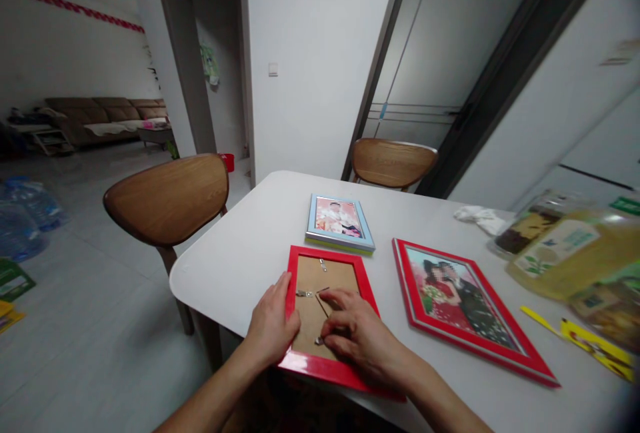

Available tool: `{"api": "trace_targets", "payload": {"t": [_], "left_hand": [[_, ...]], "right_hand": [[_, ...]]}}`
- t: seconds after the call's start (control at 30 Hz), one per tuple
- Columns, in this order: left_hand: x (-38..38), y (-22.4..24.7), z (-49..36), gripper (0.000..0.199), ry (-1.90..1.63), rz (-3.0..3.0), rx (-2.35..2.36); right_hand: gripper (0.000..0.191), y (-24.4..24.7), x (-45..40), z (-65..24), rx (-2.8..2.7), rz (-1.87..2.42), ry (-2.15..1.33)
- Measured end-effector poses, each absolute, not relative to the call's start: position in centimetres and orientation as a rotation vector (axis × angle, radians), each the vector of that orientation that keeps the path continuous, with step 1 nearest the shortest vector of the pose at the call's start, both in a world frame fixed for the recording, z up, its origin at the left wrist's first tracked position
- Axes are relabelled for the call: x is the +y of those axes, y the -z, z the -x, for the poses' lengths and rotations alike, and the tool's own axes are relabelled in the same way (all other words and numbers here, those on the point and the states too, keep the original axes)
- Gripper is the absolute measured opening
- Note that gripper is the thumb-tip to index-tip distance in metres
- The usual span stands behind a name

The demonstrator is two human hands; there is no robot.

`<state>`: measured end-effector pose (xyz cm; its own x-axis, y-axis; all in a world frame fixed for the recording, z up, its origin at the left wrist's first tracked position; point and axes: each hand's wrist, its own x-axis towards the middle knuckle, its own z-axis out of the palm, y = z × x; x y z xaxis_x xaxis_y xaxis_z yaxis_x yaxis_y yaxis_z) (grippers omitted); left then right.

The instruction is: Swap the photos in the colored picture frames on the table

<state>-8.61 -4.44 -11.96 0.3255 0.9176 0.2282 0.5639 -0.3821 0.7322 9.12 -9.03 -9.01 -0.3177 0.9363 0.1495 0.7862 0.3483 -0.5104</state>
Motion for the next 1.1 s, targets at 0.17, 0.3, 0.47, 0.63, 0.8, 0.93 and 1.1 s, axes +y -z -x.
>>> {"api": "trace_targets", "payload": {"t": [0.17,0.3,0.47,0.63,0.8,0.93,1.1], "left_hand": [[-4.4,11.9,8.6,0.061,-0.836,-2.096,1.318],[-4.4,11.8,8.5,0.061,-0.789,-2.131,1.326],[-4.3,11.8,8.2,0.062,-0.783,-2.13,1.31],[-4.1,12.0,8.0,0.062,-0.79,-2.135,1.315],[-4.0,11.9,7.8,0.061,-0.769,-2.171,1.323],[-4.1,11.3,7.5,0.059,-0.718,-2.188,1.363],[-4.2,11.0,7.5,0.057,-0.703,-2.181,1.368]], "right_hand": [[0.026,8.6,-5.9,-9.5,-2.059,1.644,-0.372],[0.026,9.3,-2.5,-9.7,-2.024,1.882,-0.118],[0.028,10.7,-1.0,-9.2,-1.978,1.945,-0.004],[0.034,9.8,-2.8,-9.4,-1.979,1.9,-0.015],[0.033,8.8,-7.4,-9.9,-2.013,1.935,-0.21],[0.039,9.1,-9.2,-9.7,-1.962,2.001,-0.26],[0.036,8.6,-8.7,-9.8,-1.917,1.98,-0.29]]}}
